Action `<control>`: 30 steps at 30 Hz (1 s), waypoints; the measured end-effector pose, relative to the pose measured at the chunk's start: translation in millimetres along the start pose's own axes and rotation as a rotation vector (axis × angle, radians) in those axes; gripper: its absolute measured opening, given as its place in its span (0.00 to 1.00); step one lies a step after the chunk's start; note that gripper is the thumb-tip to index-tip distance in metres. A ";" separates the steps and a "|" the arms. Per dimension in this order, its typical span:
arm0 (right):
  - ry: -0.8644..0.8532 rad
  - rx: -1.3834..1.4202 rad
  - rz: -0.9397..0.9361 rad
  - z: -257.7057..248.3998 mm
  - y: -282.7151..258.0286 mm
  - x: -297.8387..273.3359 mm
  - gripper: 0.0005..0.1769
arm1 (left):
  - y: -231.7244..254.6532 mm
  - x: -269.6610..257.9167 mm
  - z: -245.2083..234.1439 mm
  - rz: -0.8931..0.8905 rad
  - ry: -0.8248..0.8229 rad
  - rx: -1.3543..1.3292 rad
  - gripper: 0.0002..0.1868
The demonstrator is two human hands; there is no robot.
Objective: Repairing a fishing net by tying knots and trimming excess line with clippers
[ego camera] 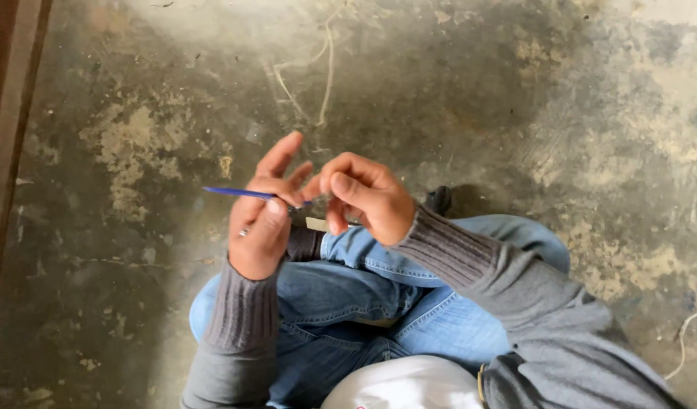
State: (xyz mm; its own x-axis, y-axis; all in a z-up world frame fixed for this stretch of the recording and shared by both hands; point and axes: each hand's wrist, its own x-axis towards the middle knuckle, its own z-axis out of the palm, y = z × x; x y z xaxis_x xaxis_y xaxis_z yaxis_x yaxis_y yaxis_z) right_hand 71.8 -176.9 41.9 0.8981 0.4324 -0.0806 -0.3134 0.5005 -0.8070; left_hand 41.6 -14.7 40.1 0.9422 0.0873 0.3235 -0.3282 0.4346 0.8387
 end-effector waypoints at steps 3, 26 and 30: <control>-0.045 0.056 0.053 9.0 4.8 5.8 0.11 | 5.9 18.2 -8.5 0.129 -0.038 -0.066 0.12; -0.101 -0.441 -0.040 56.0 5.0 153.7 0.07 | 40.7 9.0 -51.6 0.116 0.012 -0.427 0.07; -0.268 -0.229 0.076 61.9 2.9 180.1 0.14 | 35.0 7.8 -50.1 0.087 -0.051 -0.526 0.07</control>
State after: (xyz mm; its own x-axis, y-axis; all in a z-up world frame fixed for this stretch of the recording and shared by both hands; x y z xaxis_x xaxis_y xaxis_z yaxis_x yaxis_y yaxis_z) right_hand 213.6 -51.2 61.3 0.7527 0.6583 -0.0139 -0.2721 0.2917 -0.9170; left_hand 40.8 46.1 50.0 0.9043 0.1045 0.4138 -0.3142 0.8193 0.4796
